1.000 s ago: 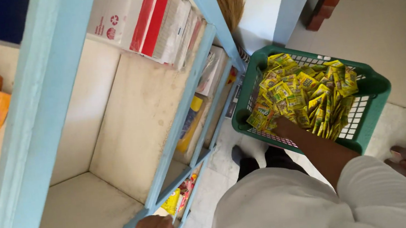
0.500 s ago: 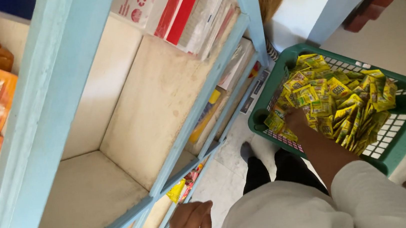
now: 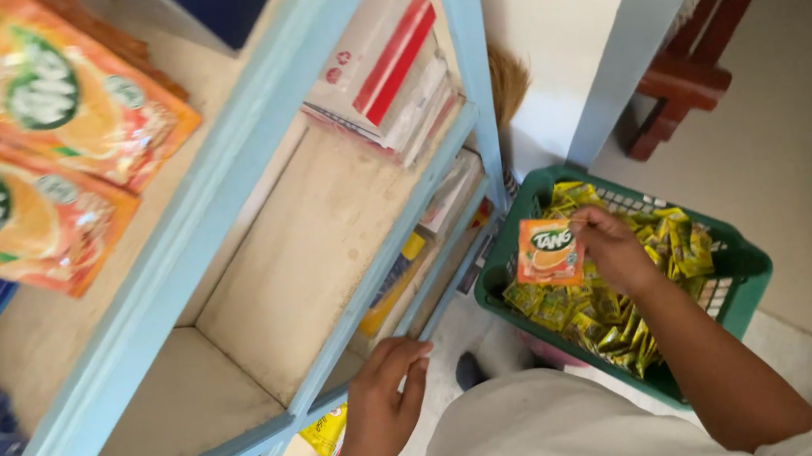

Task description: Restocking and organizing drink powder packets on a store shelf.

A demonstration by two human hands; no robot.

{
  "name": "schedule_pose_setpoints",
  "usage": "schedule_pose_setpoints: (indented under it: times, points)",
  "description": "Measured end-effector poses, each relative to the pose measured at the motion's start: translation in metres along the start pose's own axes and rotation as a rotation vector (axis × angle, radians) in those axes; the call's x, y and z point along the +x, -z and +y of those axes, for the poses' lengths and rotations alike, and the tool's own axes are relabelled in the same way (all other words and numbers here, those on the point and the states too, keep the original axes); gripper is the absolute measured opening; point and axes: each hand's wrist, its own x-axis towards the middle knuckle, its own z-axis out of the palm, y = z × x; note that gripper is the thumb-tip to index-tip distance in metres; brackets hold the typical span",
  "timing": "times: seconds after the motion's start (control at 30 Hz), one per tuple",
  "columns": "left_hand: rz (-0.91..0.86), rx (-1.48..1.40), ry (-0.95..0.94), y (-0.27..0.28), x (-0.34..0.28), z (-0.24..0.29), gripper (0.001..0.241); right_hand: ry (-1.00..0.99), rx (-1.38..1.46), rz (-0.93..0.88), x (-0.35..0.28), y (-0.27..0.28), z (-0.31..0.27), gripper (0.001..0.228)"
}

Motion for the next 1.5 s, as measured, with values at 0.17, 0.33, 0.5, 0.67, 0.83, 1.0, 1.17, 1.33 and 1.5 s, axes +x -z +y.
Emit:
schedule_pose_setpoints:
  times: [0.17,0.33,0.5,0.67,0.83,1.0,1.17,1.33,1.5]
  points:
    - [0.015,-0.031,-0.003,0.011,0.016,0.027,0.031,0.311,-0.288,-0.428,-0.055,-0.122,-0.115,0.006]
    - [0.036,-0.104,-0.086,0.02,0.007,0.034,0.031,0.774,-0.464,-0.736,-0.1,-0.216,-0.185,0.011]
    - [0.127,-0.122,-0.098,0.055,0.004,0.06,0.021,0.783,-0.431,-0.775,-0.105,-0.269,-0.219,0.012]
    - [0.274,-0.196,-0.13,0.094,0.002,0.07,0.02,0.956,-0.596,-0.847,-0.119,-0.32,-0.276,0.032]
    - [0.546,-0.219,-0.157,0.13,0.021,0.079,0.015,1.073,-0.831,-0.764,-0.098,-0.366,-0.299,0.013]
    - [0.748,-0.147,-0.186,0.184,0.052,0.102,0.017,1.273,-0.672,-0.764,-0.102,-0.434,-0.351,0.015]
    - [0.89,0.018,-0.113,0.215,0.079,0.086,0.018,1.213,-0.757,-0.673,-0.052,-0.48,-0.348,0.01]
    - [0.88,0.28,0.066,0.218,0.087,0.069,0.045,0.932,-0.832,-0.691,0.014,-0.502,-0.315,0.014]
    - [0.775,0.4,0.19,0.22,0.09,0.084,0.058,0.963,-0.863,-0.639,0.009,-0.508,-0.316,0.014]
